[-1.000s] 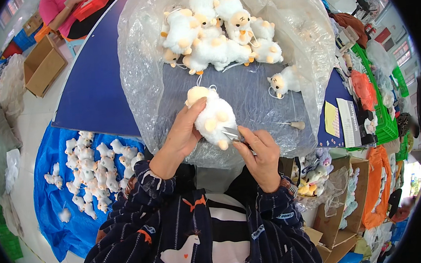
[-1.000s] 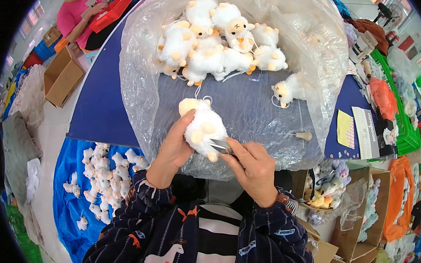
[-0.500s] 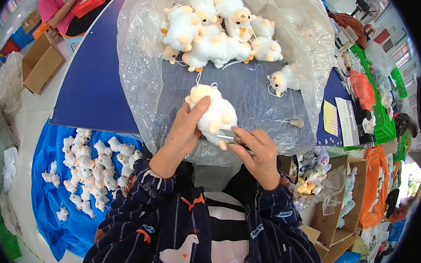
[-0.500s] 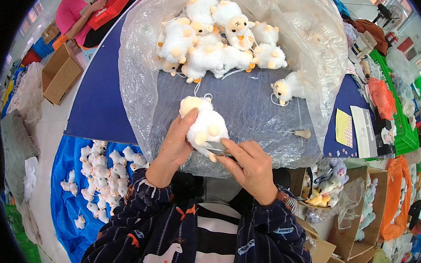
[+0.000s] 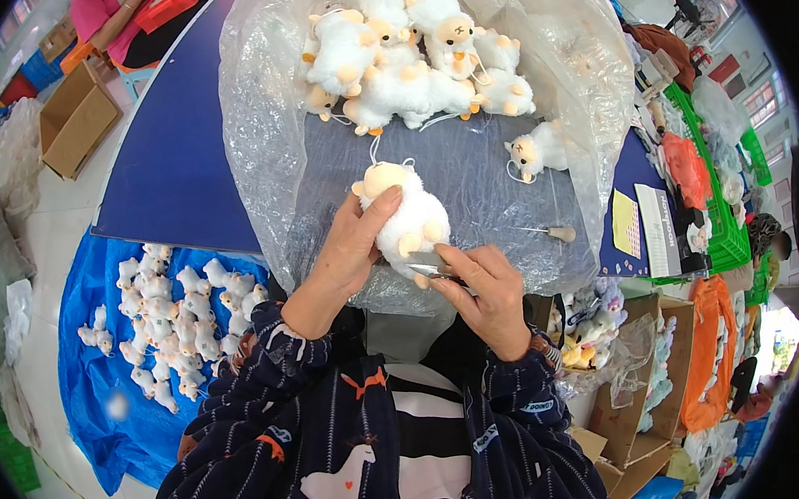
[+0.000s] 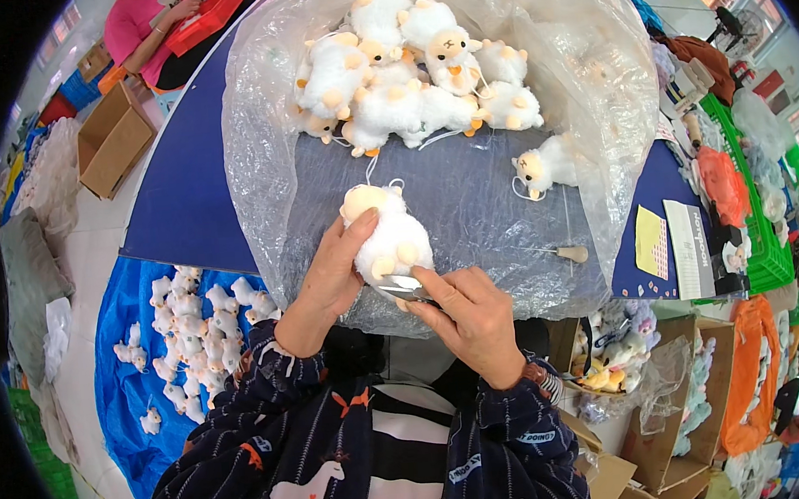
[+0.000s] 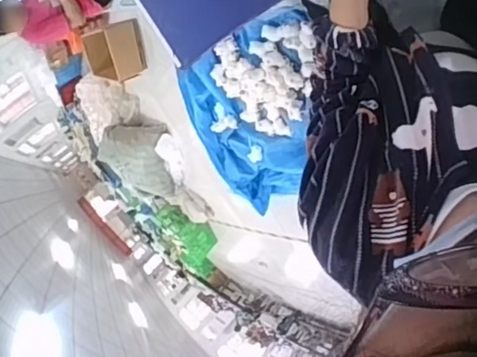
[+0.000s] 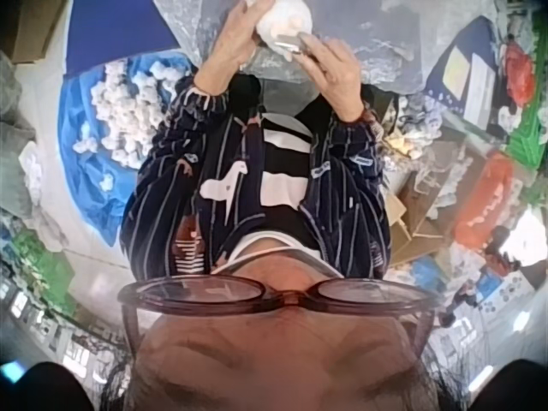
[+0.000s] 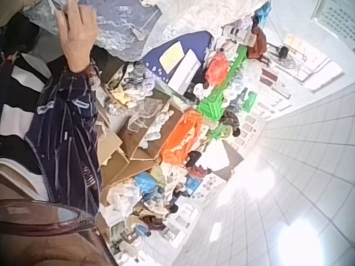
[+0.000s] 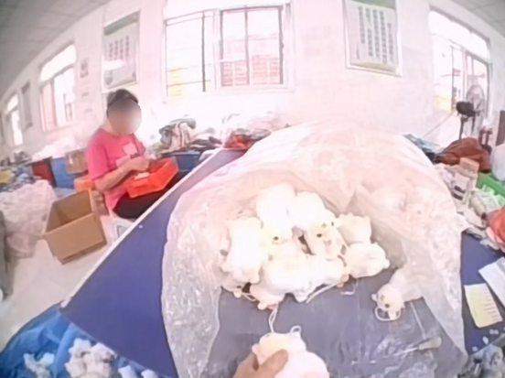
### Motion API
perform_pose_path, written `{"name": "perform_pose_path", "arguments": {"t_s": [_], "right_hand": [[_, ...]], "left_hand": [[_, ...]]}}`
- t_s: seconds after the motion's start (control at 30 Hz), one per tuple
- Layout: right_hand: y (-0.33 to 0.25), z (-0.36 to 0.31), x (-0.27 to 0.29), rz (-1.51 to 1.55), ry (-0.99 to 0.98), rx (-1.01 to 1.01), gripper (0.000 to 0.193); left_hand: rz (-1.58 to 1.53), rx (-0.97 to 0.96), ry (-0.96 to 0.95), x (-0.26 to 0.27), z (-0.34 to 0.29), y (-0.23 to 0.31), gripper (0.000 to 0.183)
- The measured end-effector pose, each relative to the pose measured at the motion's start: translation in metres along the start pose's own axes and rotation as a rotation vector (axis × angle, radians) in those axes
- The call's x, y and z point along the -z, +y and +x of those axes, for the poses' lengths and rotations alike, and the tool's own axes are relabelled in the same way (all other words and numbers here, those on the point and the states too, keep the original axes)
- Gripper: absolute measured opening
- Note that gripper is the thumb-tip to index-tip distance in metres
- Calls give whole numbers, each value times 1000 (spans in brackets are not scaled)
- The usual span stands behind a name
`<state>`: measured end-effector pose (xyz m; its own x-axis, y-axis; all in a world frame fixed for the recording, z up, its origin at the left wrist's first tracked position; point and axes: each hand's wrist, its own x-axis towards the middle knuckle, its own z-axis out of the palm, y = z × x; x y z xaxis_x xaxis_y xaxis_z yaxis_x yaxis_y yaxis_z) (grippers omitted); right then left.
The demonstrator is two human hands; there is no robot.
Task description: The person trims loose threads and excess fabric from small white plush toys using scissors. They handle each toy individually, rotate it to access different sides, and place the finished items into a nearby box.
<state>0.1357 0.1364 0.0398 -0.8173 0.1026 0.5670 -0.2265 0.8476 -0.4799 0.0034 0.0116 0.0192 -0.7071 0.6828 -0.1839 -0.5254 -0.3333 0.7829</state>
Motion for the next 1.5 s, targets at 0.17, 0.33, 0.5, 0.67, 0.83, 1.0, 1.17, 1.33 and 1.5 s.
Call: {"name": "perform_pose_path", "arguments": {"t_s": [0.17, 0.33, 0.5, 0.67, 0.83, 1.0, 1.17, 1.33, 1.5], "right_hand": [[2, -1, 1, -40, 4, 28, 39], [5, 2, 3, -89, 1, 106, 38], [6, 5, 2, -72, -8, 154, 38], [9, 6, 0, -60, -9, 166, 38], [10, 0, 2, 261, -58, 92, 34], [2, -1, 20, 368, -45, -224, 30], [-5, -1, 24, 136, 14, -273, 30], [-7, -3, 25, 23, -24, -225, 30], [-5, -4, 23, 50, -31, -228, 27]], "left_hand": [[5, -1, 2, 1, 0, 0, 54], [0, -3, -6, 2, 2, -3, 55], [16, 0, -8, 3, 2, -3, 56], [-3, -5, -9, 3, 3, -4, 54], [4, -9, -18, 2, 1, -1, 48], [57, -69, -22, 1, -2, -1, 48], [121, -125, 14, -2, -5, -3, 50], [183, -202, 5, -4, -8, 0, 49], [277, -293, 4, -6, -11, 2, 50]]}}
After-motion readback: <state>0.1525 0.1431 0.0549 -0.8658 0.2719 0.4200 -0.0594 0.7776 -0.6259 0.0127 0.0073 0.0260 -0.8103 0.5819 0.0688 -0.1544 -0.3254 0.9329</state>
